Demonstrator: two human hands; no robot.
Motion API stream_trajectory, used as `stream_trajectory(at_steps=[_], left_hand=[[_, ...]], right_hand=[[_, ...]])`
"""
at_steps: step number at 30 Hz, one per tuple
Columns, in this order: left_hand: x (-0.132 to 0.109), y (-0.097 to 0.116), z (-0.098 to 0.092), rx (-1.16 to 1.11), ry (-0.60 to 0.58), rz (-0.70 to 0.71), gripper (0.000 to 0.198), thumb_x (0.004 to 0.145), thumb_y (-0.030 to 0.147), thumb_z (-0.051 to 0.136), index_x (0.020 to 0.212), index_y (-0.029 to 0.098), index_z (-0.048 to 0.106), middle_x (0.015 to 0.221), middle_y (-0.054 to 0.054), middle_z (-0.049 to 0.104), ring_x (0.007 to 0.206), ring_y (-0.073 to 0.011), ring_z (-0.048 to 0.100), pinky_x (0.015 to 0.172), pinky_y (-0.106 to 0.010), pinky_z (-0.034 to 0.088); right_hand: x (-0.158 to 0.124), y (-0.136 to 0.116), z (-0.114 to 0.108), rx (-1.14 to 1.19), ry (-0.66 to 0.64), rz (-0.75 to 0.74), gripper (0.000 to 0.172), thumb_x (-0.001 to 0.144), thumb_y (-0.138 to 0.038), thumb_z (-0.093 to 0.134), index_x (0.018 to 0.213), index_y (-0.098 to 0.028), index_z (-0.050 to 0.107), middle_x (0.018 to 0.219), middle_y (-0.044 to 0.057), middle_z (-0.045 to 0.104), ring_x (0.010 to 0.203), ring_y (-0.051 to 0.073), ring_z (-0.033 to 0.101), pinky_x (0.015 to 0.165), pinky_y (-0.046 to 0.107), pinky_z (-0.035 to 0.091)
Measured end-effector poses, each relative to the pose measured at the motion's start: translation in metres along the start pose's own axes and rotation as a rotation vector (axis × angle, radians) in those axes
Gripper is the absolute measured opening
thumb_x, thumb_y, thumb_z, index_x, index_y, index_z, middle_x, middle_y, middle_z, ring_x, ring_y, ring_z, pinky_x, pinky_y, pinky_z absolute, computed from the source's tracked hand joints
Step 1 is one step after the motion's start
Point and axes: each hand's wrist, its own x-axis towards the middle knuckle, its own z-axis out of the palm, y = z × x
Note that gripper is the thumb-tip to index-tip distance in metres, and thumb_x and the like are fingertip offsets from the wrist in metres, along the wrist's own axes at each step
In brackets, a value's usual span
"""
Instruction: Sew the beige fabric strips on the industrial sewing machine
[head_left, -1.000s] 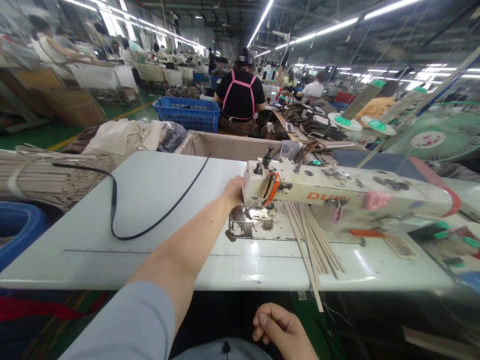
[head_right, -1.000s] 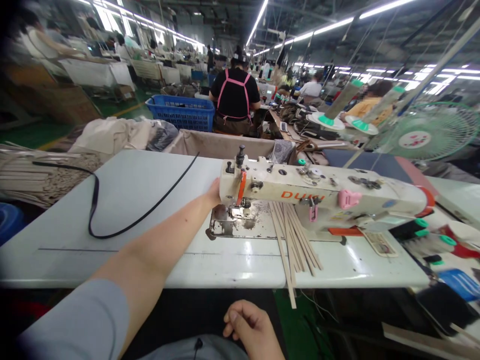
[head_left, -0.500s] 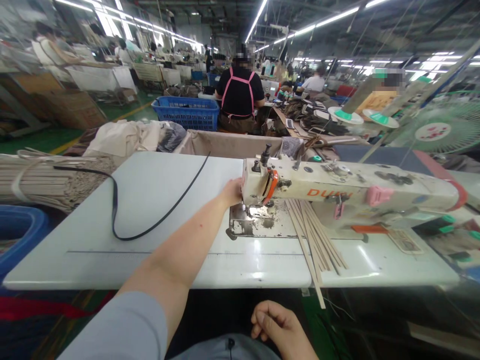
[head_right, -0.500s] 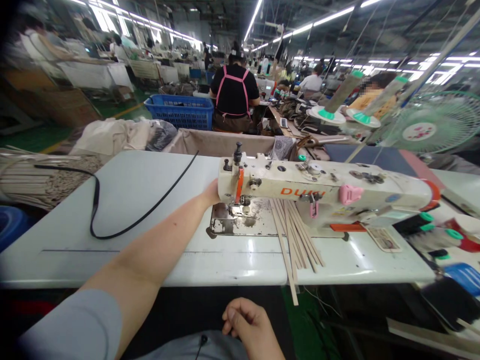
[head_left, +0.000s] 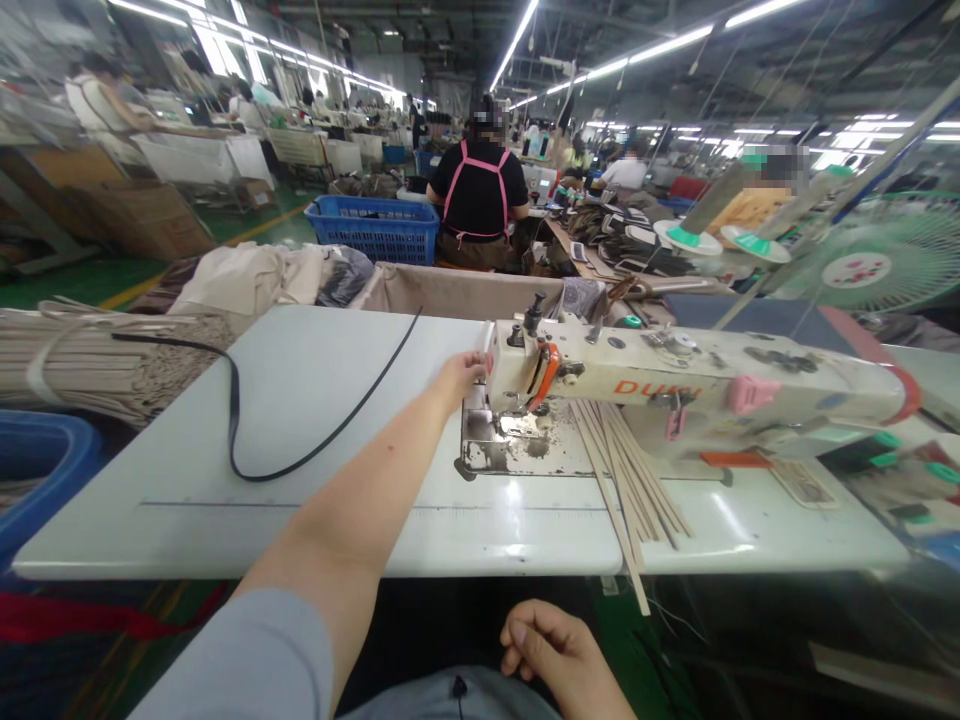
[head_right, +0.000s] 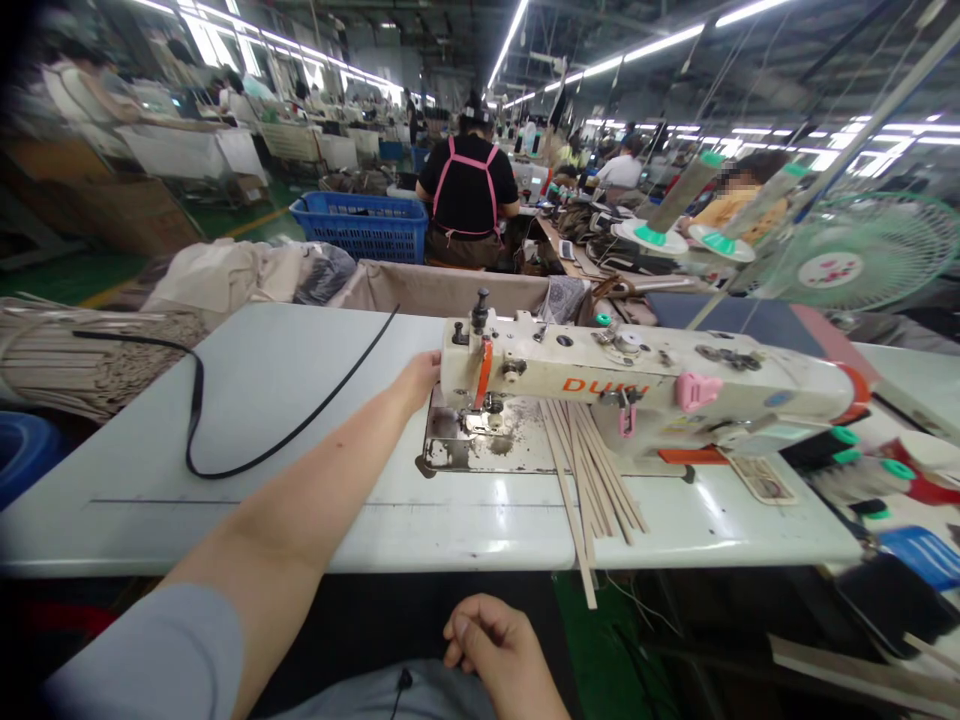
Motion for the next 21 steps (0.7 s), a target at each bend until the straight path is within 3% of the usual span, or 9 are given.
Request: stream_trajectory(at_steps=[5,9,12,16,19,21], left_hand=[[-0.024,0.029,-0.044,-0.326,0.149,-0.061,0.019,0.098,0.030,0.048,0.092,0.015,0.058,0.066,0.000,0.057,0.060,-0.0112,0.060,0.080,-0.034,0.061],[-0.088,0.044,-0.072,-0.386,0.142,-0.084,0.027,0.099,0.038,0.051,0.101,0.012,0.061,0.064,0.002,0.055,0.050,-0.0102,0.052,0.064,-0.032,0.059],[-0.153,0.045,-0.074,-0.339,0.115,-0.047,0.038,0.097,0.049,0.056,0.106,0.013,0.062,0.068,0.003,0.059,0.050,-0.0103,0.054,0.068,-0.034,0.060],[-0.231,0.038,-0.064,-0.106,0.116,-0.097,0.049,0.100,0.061,0.046,0.109,0.015,0.062,0.064,0.004,0.059,0.051,-0.0130,0.059,0.070,-0.034,0.058],[-0.276,0.033,-0.058,-0.020,0.049,-0.095,0.049,0.103,0.059,0.039,0.108,0.016,0.062,0.063,0.002,0.063,0.054,-0.0148,0.062,0.072,-0.033,0.057],[-0.300,0.029,-0.056,0.012,0.005,-0.070,0.046,0.104,0.056,0.039,0.105,0.017,0.064,0.062,0.000,0.065,0.060,-0.0161,0.065,0.081,-0.033,0.057]], right_hand=[[0.000,0.007,-0.007,-0.046,0.016,-0.055,0.060,0.078,-0.077,0.069,0.080,-0.017,0.069,0.067,0.004,0.067,0.066,0.017,0.058,0.064,0.028,0.041],[0.006,-0.012,-0.006,-0.083,0.002,-0.136,0.056,0.080,-0.073,0.069,0.082,-0.017,0.070,0.070,0.005,0.069,0.067,0.017,0.057,0.065,0.029,0.042],[0.015,-0.038,0.000,-0.085,0.001,-0.242,0.050,0.083,-0.068,0.069,0.086,-0.018,0.073,0.073,0.005,0.069,0.070,0.017,0.058,0.067,0.030,0.043],[0.033,-0.074,0.022,-0.040,0.018,-0.358,0.047,0.084,-0.063,0.072,0.101,-0.019,0.074,0.089,0.006,0.073,0.084,0.020,0.065,0.076,0.033,0.049],[0.050,-0.092,0.050,0.122,-0.065,-0.322,0.058,0.080,-0.063,0.077,0.117,-0.020,0.070,0.110,0.009,0.075,0.099,0.023,0.070,0.085,0.035,0.053],[0.061,-0.100,0.070,0.260,-0.196,-0.236,0.060,0.079,-0.061,0.079,0.118,-0.018,0.067,0.108,0.010,0.076,0.097,0.023,0.072,0.088,0.036,0.055]])
